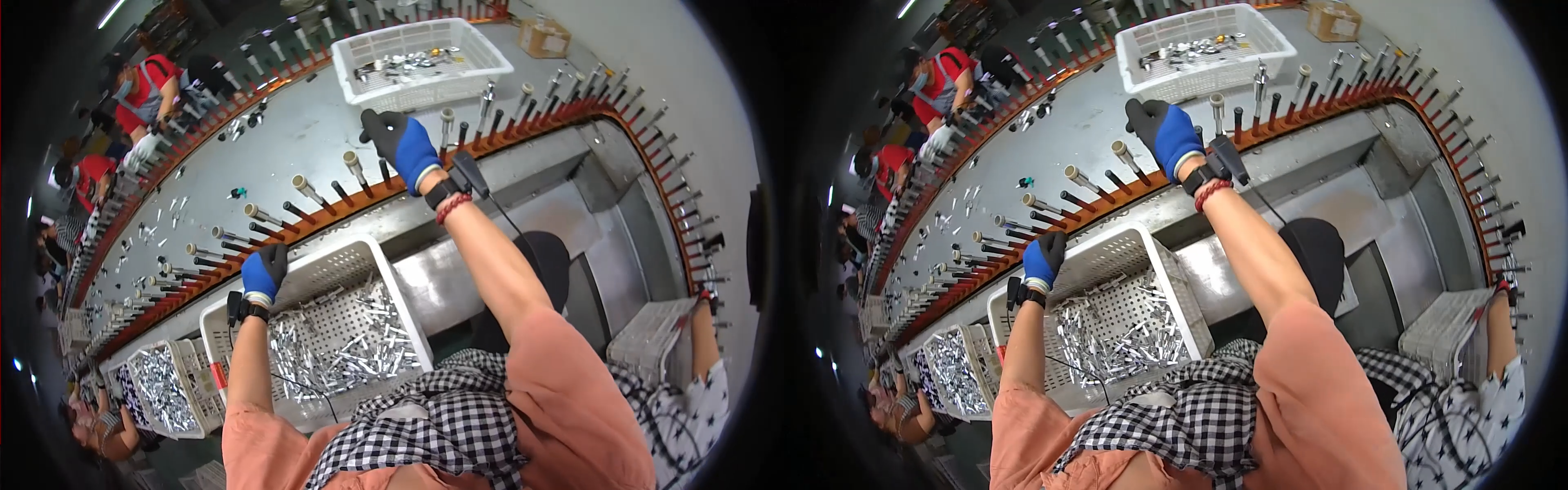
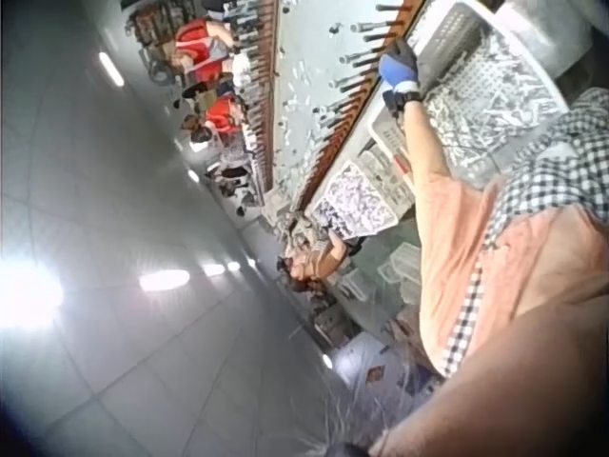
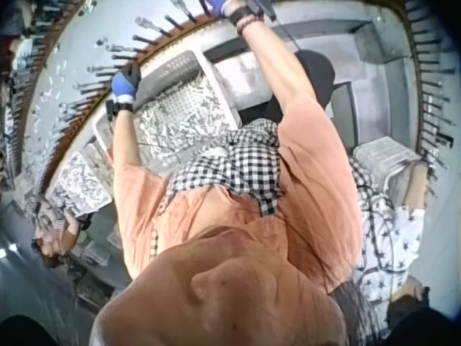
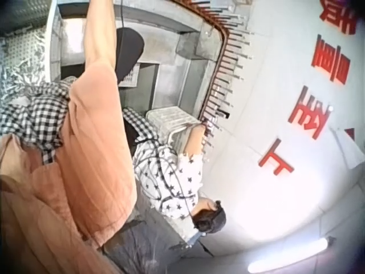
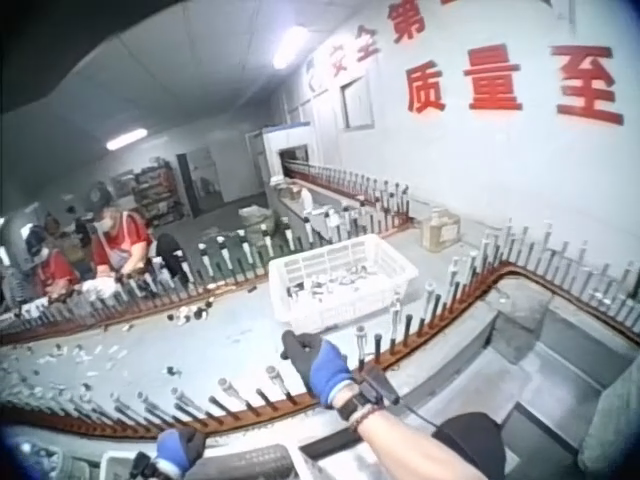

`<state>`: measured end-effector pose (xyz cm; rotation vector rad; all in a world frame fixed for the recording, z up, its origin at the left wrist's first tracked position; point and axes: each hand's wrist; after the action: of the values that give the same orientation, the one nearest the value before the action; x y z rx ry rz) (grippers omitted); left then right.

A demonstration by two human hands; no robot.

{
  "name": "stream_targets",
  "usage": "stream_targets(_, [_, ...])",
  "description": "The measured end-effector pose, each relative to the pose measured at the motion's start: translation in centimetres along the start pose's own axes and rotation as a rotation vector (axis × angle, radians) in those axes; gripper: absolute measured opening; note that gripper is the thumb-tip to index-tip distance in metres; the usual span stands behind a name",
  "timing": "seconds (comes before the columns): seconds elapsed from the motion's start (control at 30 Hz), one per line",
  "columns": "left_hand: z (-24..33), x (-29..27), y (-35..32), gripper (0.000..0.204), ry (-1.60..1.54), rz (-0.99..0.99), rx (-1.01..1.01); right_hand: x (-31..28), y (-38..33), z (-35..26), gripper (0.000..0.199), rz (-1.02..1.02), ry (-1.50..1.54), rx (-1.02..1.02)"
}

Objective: The person picks up small metal components by hand from a plastic basket and places them onto a rotating conveyor belt.

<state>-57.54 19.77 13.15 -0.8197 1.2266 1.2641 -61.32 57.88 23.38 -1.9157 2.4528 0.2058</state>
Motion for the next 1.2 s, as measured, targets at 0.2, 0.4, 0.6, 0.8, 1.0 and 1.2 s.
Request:
stream_targets(0.2, [1.3, 0.0, 1.7, 0.029, -0.046, -0.089, 0.104, 0.7, -0.2, 3.7, 0.036, 0.092, 0.125, -0.542])
stream_targets(0.4, [0.8, 0.4, 0.3, 0.033, -0.069, -0.031, 0.015, 5.9, -11.3, -5.7, 0.023, -0.878, -0.106, -0.103])
stream_targets(0.6, [0.1, -1.7, -0.8, 0.038, -0.041, 0.020, -0.047, -3.1, 1.5, -1.4, 0.044, 0.135, -0.075, -0.553])
stream_targets(0.8, [0.4, -0.5, -0.9, 0.039, -0.032, 0.025, -0.013, -6.2, 7.6, 6.2, 0.046, -0.094, 0.060, -0.217])
stream_targets(1.0, [0.1, 1.5, 0.0, 0.038, -0.024, 0.045, 0.133, -0.3, -5.1, -3.2, 0.042, -0.106, 0.058, -0.176])
stream_targets(1.2, [-2.7, 0.6, 0.2, 0.029, -0.049, -0.040, 0.116, 3.2, -10.6, -6.1, 0.038, -0.666, -0.203, -0.188])
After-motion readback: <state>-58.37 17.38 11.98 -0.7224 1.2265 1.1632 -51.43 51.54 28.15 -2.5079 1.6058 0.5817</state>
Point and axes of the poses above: each hand's wrist, its own y-axis towards the middle knuckle, its own x-axis out of the palm, z = x × y, and after that the axes turned 7 degrees about y, right-handed
